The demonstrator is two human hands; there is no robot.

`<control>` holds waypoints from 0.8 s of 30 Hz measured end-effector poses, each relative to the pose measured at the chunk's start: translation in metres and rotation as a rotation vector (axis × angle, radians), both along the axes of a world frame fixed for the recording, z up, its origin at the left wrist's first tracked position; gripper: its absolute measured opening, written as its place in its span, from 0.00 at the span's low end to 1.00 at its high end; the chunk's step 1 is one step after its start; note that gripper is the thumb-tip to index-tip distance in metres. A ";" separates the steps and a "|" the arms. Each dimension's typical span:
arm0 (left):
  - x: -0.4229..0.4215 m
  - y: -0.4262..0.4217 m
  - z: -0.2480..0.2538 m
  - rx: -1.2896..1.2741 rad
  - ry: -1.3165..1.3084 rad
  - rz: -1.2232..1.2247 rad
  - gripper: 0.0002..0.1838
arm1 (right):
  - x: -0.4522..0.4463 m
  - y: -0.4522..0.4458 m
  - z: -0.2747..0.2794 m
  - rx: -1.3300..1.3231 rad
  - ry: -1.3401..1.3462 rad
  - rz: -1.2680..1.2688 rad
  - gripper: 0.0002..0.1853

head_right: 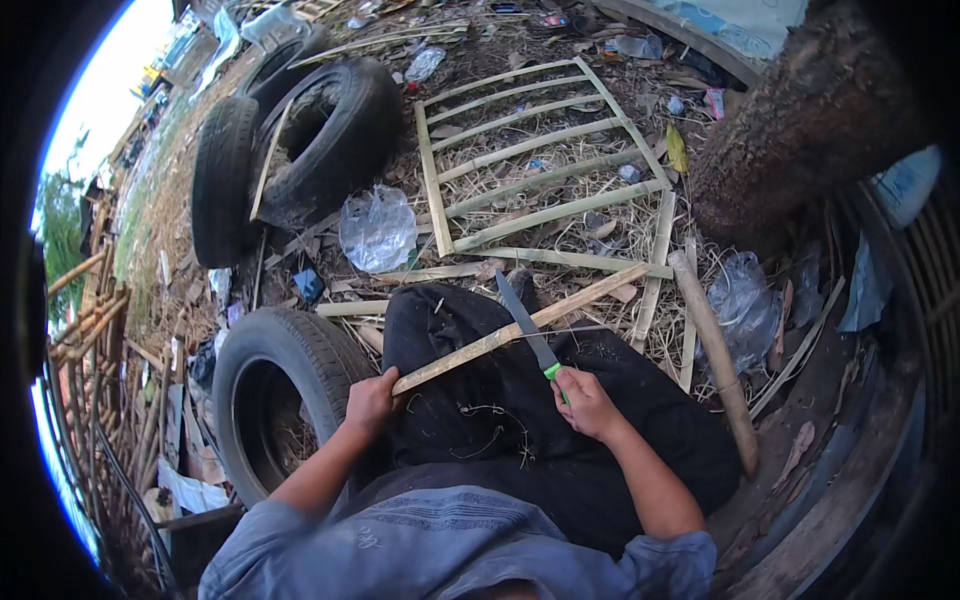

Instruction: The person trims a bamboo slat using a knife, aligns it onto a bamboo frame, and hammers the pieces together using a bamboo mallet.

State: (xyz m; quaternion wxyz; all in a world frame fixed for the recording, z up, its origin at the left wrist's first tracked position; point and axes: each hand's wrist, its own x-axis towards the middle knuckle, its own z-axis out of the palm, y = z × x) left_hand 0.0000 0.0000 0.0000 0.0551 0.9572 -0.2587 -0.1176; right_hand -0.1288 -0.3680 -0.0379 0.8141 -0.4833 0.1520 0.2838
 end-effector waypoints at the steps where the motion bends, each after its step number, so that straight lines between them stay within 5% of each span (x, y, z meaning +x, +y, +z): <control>1: -0.006 -0.010 0.004 -0.025 0.005 -0.004 0.16 | -0.003 0.000 0.002 -0.355 -0.188 -0.072 0.18; 2: -0.011 -0.019 0.005 -0.050 0.009 -0.009 0.15 | -0.007 -0.002 0.003 -0.706 -0.385 -0.140 0.20; 3: 0.004 0.005 0.015 -0.048 0.007 0.004 0.15 | 0.008 0.028 0.005 -0.701 -0.391 -0.129 0.20; 9: 0.005 0.005 0.009 -0.101 0.038 -0.011 0.14 | 0.009 0.021 0.024 -0.119 0.020 0.004 0.21; 14: 0.005 0.008 0.008 -0.169 0.021 0.000 0.14 | 0.008 0.031 0.015 -0.194 -0.089 -0.012 0.23; 24: 0.025 0.013 0.014 -0.084 0.253 0.009 0.15 | 0.027 -0.015 0.038 -0.674 -0.227 -0.659 0.22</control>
